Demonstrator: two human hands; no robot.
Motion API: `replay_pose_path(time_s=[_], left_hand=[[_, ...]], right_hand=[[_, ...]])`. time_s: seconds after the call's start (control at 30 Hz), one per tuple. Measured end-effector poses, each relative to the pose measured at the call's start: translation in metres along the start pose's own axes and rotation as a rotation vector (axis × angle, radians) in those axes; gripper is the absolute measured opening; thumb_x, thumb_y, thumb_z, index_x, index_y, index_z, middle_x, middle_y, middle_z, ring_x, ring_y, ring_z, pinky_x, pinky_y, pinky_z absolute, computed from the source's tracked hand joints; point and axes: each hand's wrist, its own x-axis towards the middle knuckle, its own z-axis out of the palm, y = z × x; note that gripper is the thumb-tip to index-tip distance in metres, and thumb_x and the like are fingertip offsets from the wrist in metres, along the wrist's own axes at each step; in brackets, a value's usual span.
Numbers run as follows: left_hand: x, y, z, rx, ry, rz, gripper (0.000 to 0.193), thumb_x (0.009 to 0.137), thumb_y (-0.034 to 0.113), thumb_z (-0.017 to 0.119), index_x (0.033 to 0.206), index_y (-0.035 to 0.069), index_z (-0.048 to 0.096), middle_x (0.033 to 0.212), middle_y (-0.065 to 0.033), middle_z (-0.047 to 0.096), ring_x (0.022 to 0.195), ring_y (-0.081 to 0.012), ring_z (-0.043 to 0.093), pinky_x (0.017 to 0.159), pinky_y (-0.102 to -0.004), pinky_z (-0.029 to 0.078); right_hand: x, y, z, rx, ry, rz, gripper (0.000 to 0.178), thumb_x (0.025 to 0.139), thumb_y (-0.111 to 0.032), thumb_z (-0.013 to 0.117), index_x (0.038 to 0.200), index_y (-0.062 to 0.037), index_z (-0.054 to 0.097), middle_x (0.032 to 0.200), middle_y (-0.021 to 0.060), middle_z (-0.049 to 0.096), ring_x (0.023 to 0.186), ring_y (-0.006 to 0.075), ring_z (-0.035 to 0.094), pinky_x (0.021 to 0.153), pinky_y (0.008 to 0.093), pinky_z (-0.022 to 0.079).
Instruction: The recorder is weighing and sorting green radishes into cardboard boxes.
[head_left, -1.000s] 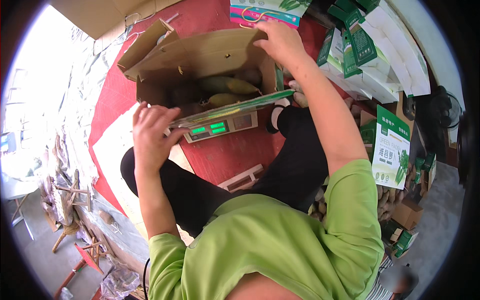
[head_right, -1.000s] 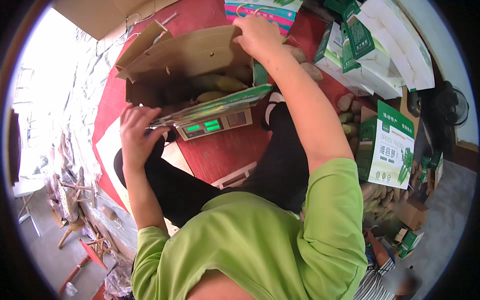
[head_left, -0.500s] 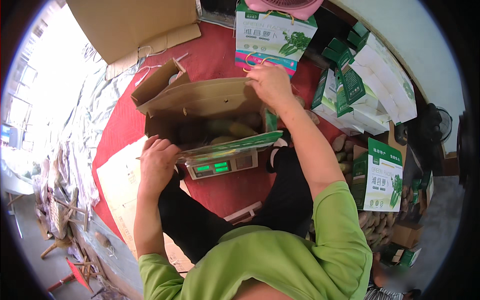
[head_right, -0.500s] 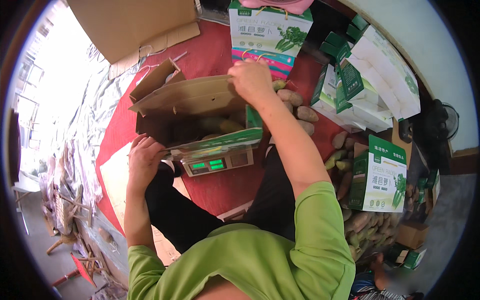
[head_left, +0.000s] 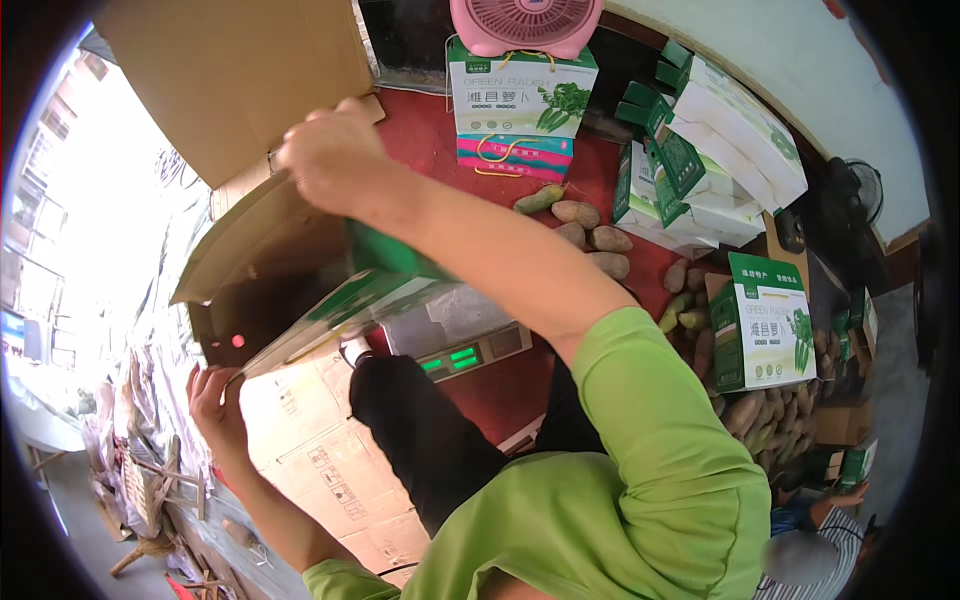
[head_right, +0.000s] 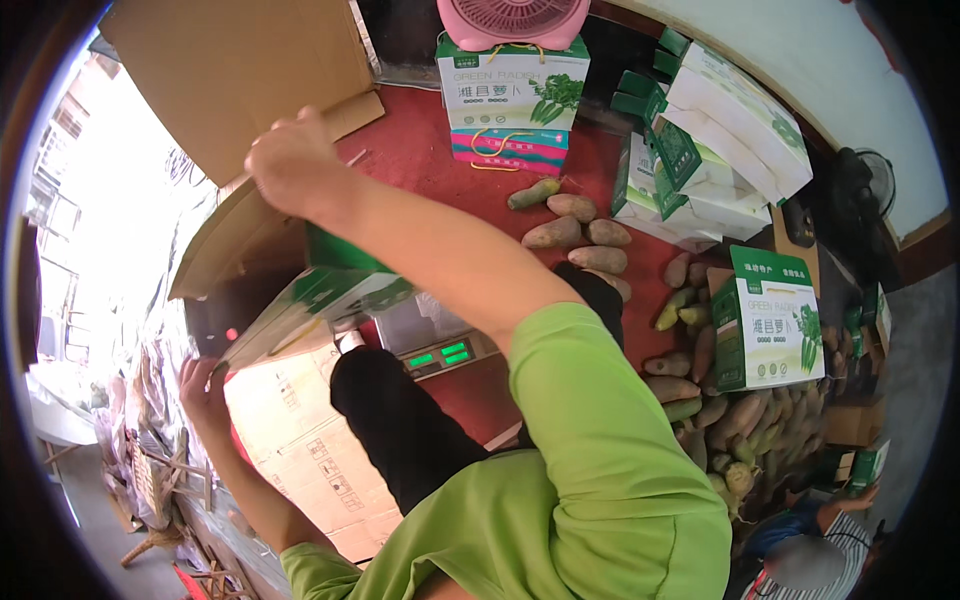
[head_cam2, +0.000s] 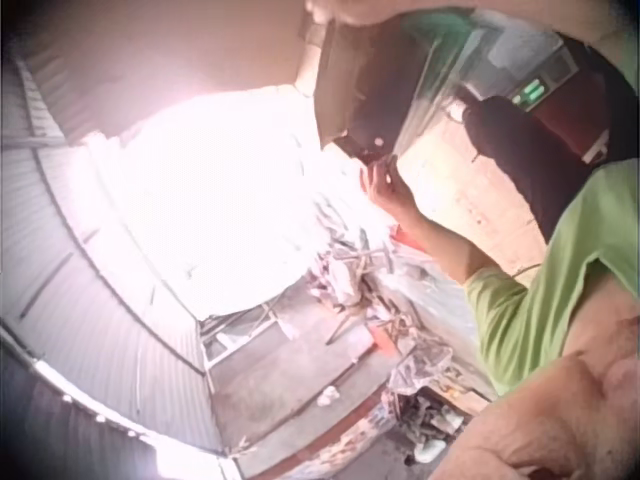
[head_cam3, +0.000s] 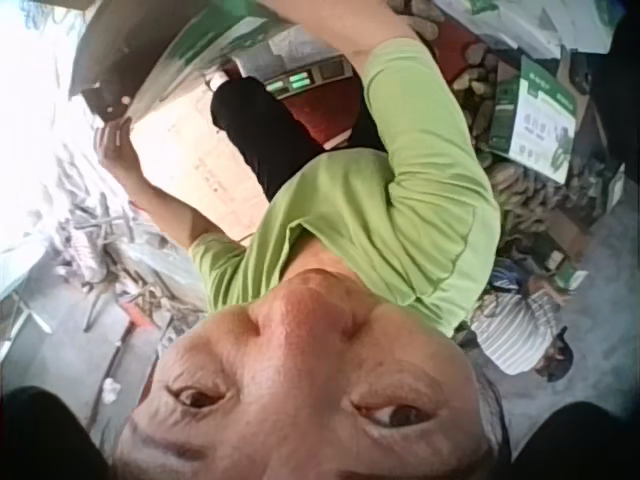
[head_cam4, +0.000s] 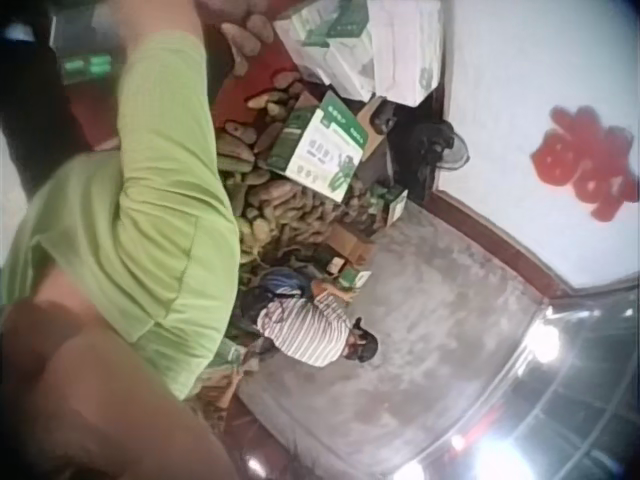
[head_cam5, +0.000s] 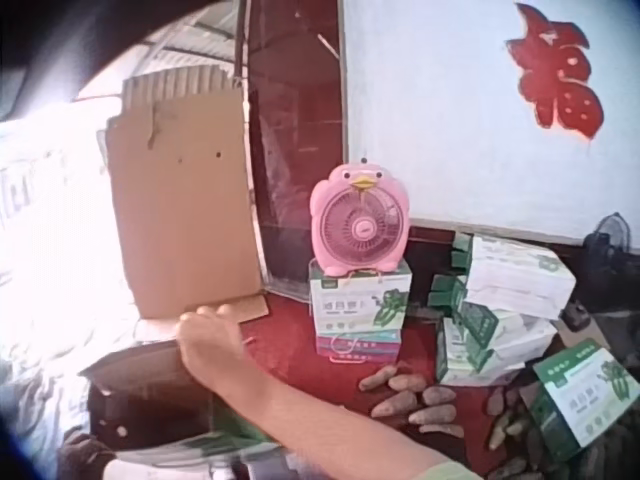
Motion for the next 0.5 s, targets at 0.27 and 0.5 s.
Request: replay_pose_path(time_s=[0.27,0.5], left_hand=[[-0.096,-0.053,-0.105,0.343,-0.037,-0.116,0.008,0.084,0.007,0.056,0.083,0.001,0.059,0.081,-0.0098,0.058,0.082,-0.0284,0.056,0.102,-0.0436,0.036],[-0.24,-0.083,-0.153,0.582,-0.196,-0.191,0.009,0.081,0.008,0.057,0.08,-0.001,0.06,0.077,-0.0148,0.056,0.083,-0.0342,0.055,0.087,-0.0471,0.042]], right_hand=[[0.011,-0.137,0.056,0.28,-0.138,0.031,0.01,0.07,-0.015,0.059,0.069,-0.0134,0.069,0.075,0.0087,0.067,0.081,0.0268,0.064,0.08,0.0464,0.04],[-0.081,-0.264,0.112,0.541,-0.437,-0.128,0.022,0.069,-0.023,0.069,0.084,-0.0073,0.07,0.088,0.0104,0.067,0.091,0.0254,0.063,0.091,0.0497,0.04]])
